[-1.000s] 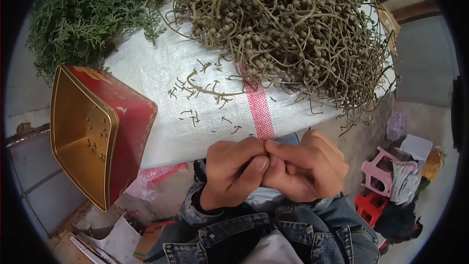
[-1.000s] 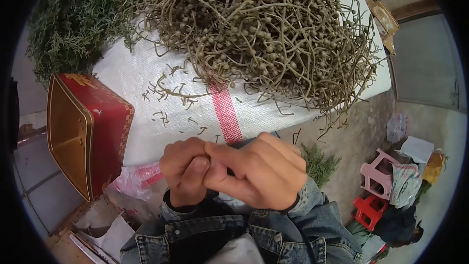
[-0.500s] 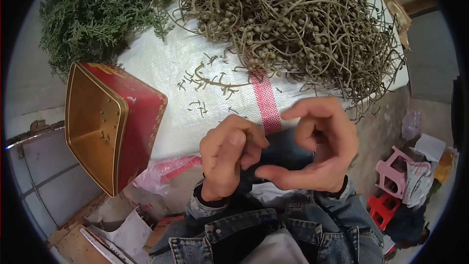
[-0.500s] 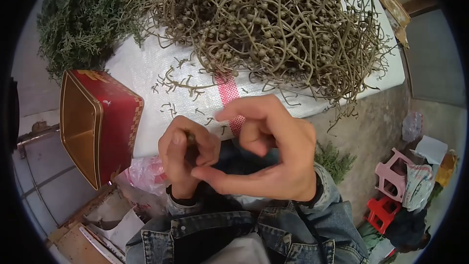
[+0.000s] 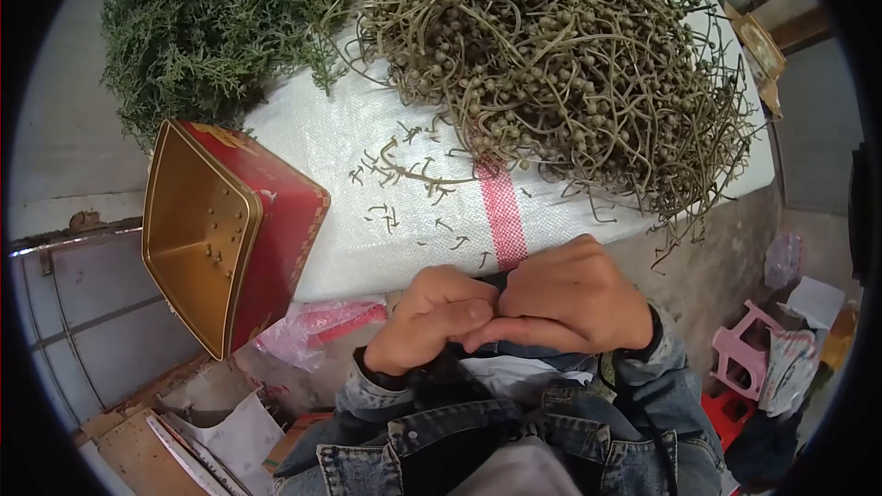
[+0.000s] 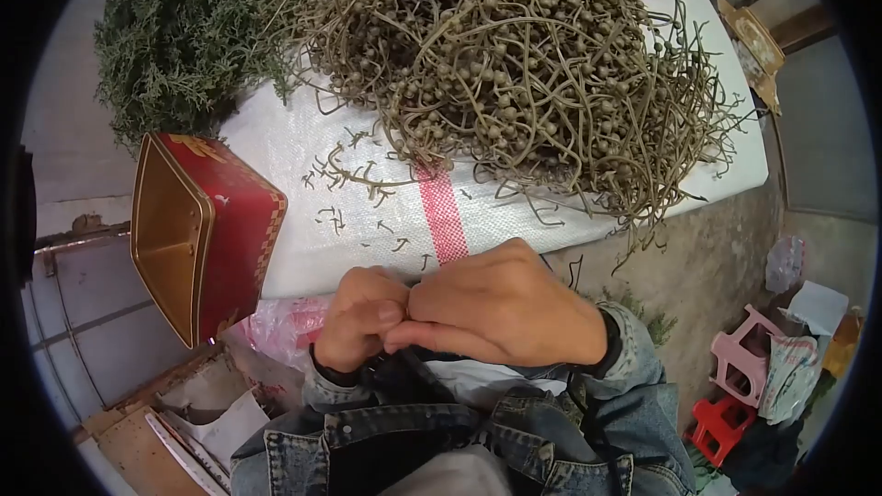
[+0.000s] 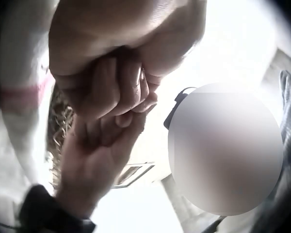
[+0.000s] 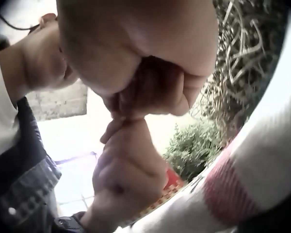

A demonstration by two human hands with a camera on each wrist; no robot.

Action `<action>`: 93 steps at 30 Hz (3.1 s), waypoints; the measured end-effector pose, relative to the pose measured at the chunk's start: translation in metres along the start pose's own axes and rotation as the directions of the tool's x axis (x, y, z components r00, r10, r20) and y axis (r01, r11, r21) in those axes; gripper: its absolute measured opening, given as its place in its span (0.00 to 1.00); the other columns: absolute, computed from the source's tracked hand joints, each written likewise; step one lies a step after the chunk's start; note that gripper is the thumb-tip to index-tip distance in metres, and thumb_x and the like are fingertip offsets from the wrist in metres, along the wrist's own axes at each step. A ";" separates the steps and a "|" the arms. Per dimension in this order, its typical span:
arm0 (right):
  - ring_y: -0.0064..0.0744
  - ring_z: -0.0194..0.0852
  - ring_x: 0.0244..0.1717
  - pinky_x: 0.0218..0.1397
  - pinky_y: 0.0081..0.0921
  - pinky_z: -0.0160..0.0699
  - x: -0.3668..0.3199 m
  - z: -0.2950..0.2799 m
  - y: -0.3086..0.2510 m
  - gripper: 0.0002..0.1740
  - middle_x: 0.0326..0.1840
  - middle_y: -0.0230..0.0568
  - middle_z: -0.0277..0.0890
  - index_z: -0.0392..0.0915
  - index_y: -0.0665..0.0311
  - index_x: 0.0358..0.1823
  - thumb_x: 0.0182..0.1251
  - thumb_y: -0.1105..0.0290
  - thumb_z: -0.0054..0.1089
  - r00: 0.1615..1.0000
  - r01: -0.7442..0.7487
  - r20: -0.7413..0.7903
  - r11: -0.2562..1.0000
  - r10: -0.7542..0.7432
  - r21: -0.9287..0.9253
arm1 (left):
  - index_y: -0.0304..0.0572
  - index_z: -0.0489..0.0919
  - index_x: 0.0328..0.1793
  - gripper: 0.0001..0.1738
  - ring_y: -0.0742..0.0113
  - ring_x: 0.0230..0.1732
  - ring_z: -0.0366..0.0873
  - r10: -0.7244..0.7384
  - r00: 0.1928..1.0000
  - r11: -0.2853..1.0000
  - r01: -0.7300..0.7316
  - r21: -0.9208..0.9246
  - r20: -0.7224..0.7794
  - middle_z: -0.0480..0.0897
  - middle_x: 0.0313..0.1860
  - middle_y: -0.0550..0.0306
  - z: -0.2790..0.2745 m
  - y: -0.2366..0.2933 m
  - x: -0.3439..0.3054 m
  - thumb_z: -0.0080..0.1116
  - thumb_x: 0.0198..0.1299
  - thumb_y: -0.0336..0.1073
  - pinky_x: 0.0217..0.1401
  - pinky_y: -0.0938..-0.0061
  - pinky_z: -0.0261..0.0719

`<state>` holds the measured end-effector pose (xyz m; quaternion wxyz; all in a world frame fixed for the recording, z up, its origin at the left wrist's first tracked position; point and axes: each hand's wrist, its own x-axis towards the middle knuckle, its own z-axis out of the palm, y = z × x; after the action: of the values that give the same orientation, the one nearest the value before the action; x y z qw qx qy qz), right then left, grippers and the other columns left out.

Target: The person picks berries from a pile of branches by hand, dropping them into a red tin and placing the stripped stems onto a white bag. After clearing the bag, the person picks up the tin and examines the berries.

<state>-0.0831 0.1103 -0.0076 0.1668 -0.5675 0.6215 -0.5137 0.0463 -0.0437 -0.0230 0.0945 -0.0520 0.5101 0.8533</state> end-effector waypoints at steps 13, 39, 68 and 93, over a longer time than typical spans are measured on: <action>0.35 0.66 0.15 0.17 0.28 0.61 -0.011 0.006 0.004 0.13 0.16 0.36 0.67 0.76 0.64 0.24 0.56 0.68 0.71 0.969 -0.058 -0.230 0.987 0.092 0.152 | 0.40 0.66 0.21 0.22 0.77 0.18 0.57 0.072 0.942 0.985 -0.119 -0.126 -0.329 0.64 0.16 0.64 0.020 0.000 0.010 0.45 0.67 0.45 0.20 0.76 0.52; 0.34 0.71 0.18 0.19 0.29 0.64 -0.023 0.011 0.012 0.12 0.19 0.33 0.70 0.77 0.63 0.24 0.54 0.68 0.74 0.988 -0.105 0.139 0.960 0.070 0.261 | 0.37 0.76 0.25 0.22 0.74 0.17 0.64 -0.281 0.903 0.903 0.134 0.409 0.325 0.73 0.15 0.62 -0.020 0.006 0.006 0.49 0.73 0.40 0.22 0.75 0.60; 0.40 0.69 0.19 0.22 0.32 0.65 -0.026 0.002 -0.001 0.11 0.19 0.39 0.68 0.76 0.66 0.27 0.65 0.68 0.64 0.944 -0.295 0.212 0.934 0.252 0.203 | 0.34 0.72 0.22 0.25 0.79 0.21 0.60 -0.225 0.971 0.974 0.222 0.041 0.079 0.69 0.17 0.67 -0.004 -0.019 0.000 0.47 0.73 0.40 0.24 0.78 0.55; 0.23 0.47 0.17 0.21 0.24 0.49 -0.023 0.031 0.002 0.17 0.18 0.31 0.56 0.64 0.65 0.25 0.71 0.63 0.42 0.836 -0.137 0.038 0.141 0.547 0.980 | 0.43 0.63 0.14 0.27 0.79 0.10 0.52 0.279 0.855 0.921 -0.368 -0.131 -0.437 0.62 0.09 0.67 0.025 -0.011 -0.004 0.51 0.70 0.38 0.16 0.77 0.45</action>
<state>-0.0529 0.1166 -0.0308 0.4859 -0.0855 0.3027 -0.8155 0.0528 -0.0174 -0.0198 -0.1662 -0.1524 0.4268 0.8758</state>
